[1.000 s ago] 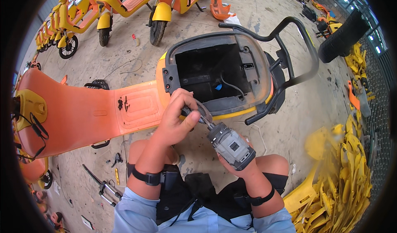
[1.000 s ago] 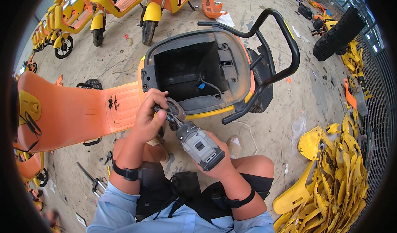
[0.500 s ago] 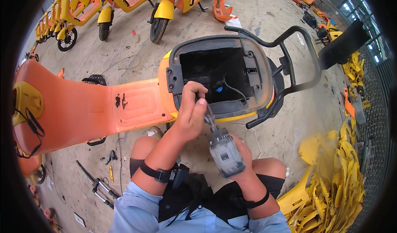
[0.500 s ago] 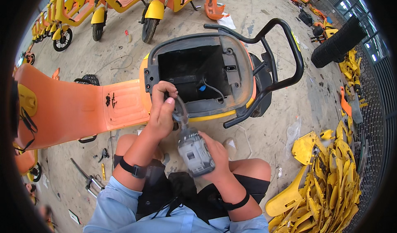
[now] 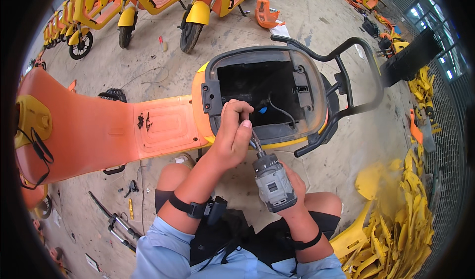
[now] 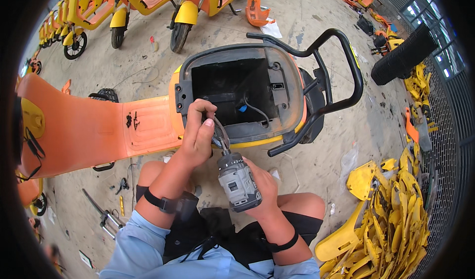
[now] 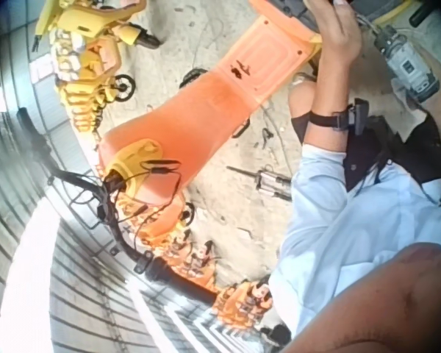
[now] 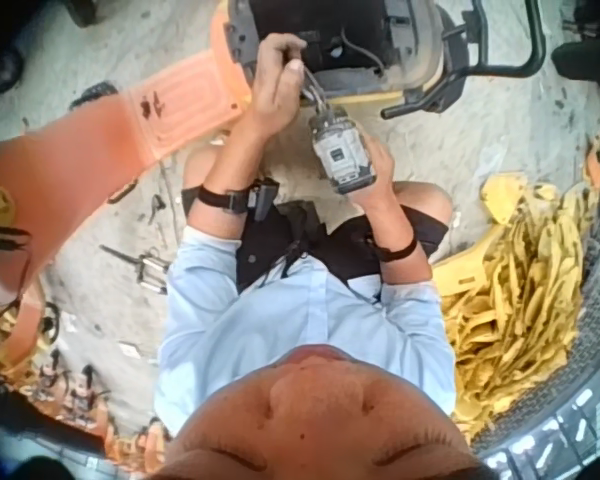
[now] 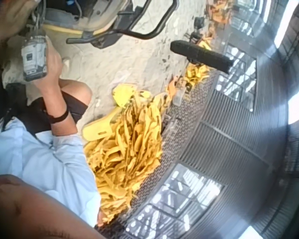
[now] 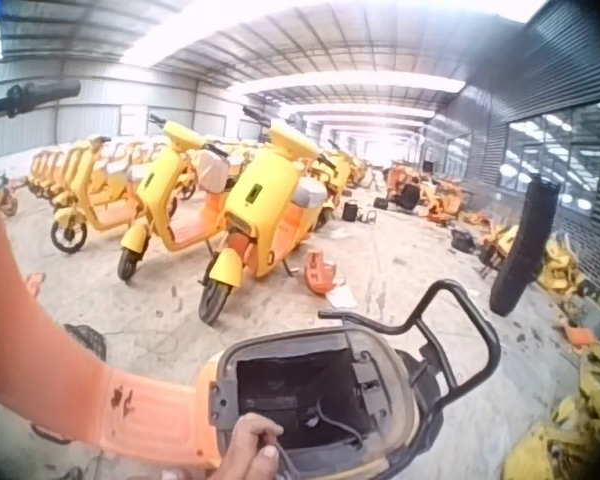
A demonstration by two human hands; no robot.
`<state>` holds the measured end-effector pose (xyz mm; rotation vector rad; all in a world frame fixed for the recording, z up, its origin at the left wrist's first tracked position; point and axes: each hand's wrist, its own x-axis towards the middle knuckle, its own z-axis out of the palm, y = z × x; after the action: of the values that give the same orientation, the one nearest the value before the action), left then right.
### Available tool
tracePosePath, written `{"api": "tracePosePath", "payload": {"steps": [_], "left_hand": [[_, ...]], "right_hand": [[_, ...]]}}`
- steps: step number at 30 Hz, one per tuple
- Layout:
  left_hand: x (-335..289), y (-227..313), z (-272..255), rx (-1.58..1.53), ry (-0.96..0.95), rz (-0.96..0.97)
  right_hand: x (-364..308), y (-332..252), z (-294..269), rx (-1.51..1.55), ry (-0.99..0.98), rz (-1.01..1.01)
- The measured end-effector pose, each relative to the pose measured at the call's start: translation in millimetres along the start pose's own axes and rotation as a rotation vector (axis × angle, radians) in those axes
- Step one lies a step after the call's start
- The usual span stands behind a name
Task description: The person picks up a grinding disc and inspects a part of the scooter's inner compartment. Then, they use a power drill to assemble components within the compartment and handle the grinding disc again.
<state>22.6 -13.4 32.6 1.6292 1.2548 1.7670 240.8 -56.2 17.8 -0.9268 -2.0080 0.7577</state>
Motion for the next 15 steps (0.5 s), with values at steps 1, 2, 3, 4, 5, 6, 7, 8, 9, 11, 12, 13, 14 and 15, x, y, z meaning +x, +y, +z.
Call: {"api": "tracePosePath", "payload": {"steps": [1, 2, 3, 4, 5, 6, 7, 8, 9, 11, 12, 13, 14, 15], "left_hand": [[0.1, -1.2, -0.6, -0.011, -0.007, 0.003], [0.5, -2.0, -0.9, -0.022, -0.013, 0.007], [2.1, -0.9, -0.5, -0.024, -0.008, 0.007], [1.9, 1.3, -1.0, -0.021, -0.016, 0.001], [1.4, 2.4, -1.0, -0.018, -0.023, -0.005], [0.3, 1.8, -0.5, -0.014, -0.023, -0.015], [2.4, 3.0, 0.5, -0.015, -0.015, -0.005], [4.1, 3.7, 0.8, -0.016, -0.008, 0.006], [4.0, 2.2, -4.5, 0.058, -0.067, 0.067], [3.8, 0.3, -4.2, 0.034, -0.035, 0.045], [3.8, -0.1, -4.3, 0.011, -0.008, 0.015], [3.3, 0.0, -2.2, 0.005, -0.001, 0.018], [2.9, 0.2, -0.3, -0.014, 0.003, 0.009], [2.8, 0.3, 1.5, -0.033, 0.007, 0.0]], "right_hand": [[-6.6, 5.0, 0.3, -0.004, -0.003, -0.003], [-13.0, 6.9, -0.4, 0.022, -0.055, 0.11], [-17.5, 7.8, -2.2, 0.035, -0.084, 0.167], [-18.5, 3.3, -2.8, 0.052, -0.113, 0.23], [-17.0, -9.6, -7.9, -0.125, -0.015, 0.019], [-15.8, -9.3, -7.8, -0.203, -0.015, -0.045], [-13.0, -9.7, -8.3, -0.282, -0.007, -0.113], [-9.0, -3.4, -6.7, -0.263, -0.097, -0.034], [-3.6, -3.4, -0.8, -0.246, -0.006, -0.06], [5.7, -8.7, 3.9, -0.236, 0.086, -0.102], [7.7, -12.5, 2.5, -0.194, 0.056, -0.082], [7.7, -14.4, -0.4, -0.157, 0.023, -0.059], [5.3, -13.2, -1.3, -0.164, 0.019, -0.064], [0.3, -9.1, -0.7, -0.094, 0.031, -0.02]]}}
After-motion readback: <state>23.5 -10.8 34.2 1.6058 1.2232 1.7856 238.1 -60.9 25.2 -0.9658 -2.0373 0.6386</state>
